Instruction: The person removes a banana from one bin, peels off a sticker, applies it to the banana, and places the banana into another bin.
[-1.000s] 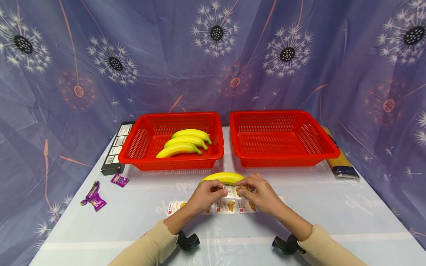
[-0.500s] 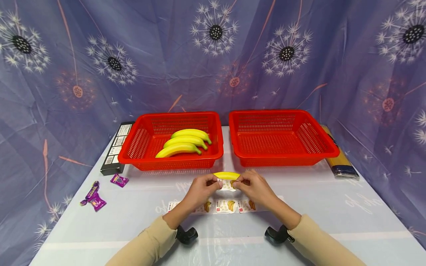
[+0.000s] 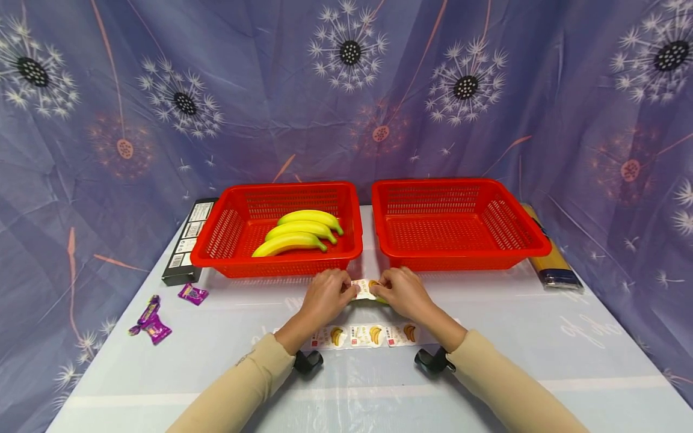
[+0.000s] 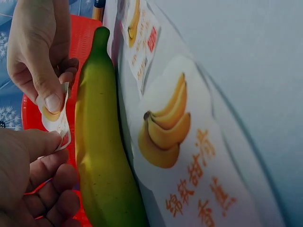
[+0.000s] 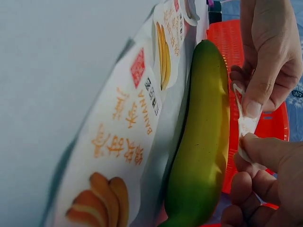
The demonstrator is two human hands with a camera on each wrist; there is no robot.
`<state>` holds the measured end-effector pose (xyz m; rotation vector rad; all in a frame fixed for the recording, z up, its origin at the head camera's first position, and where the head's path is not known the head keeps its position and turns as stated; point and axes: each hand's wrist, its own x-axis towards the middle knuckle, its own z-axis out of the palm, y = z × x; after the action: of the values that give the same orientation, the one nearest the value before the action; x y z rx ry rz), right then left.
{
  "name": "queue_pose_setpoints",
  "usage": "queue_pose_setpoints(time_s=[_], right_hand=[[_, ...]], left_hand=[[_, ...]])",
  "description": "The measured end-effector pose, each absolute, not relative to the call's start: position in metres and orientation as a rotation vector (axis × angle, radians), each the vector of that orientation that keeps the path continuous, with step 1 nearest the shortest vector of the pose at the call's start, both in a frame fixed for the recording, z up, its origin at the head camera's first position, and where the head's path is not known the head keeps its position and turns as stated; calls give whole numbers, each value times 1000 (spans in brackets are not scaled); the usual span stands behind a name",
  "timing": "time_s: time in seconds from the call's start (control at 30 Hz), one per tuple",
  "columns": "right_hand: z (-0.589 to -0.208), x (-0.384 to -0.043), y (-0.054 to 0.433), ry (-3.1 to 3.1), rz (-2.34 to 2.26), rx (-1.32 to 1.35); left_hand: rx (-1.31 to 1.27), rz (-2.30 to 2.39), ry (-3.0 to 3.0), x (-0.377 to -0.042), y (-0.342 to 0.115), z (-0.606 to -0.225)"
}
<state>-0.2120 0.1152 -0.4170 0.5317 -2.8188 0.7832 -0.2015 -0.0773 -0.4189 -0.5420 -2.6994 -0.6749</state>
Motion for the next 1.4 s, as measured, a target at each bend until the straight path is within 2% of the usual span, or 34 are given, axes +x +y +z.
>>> queue_pose_setpoints(time_s=[1.07, 1.4], right_hand=[[-423, -220, 106, -2799, 643, 569], [-430, -223, 123, -2693, 844, 785]], left_hand=[[-601, -410, -2530, -208, -72, -431], [-664, -581, -2601, -204, -80, -428]])
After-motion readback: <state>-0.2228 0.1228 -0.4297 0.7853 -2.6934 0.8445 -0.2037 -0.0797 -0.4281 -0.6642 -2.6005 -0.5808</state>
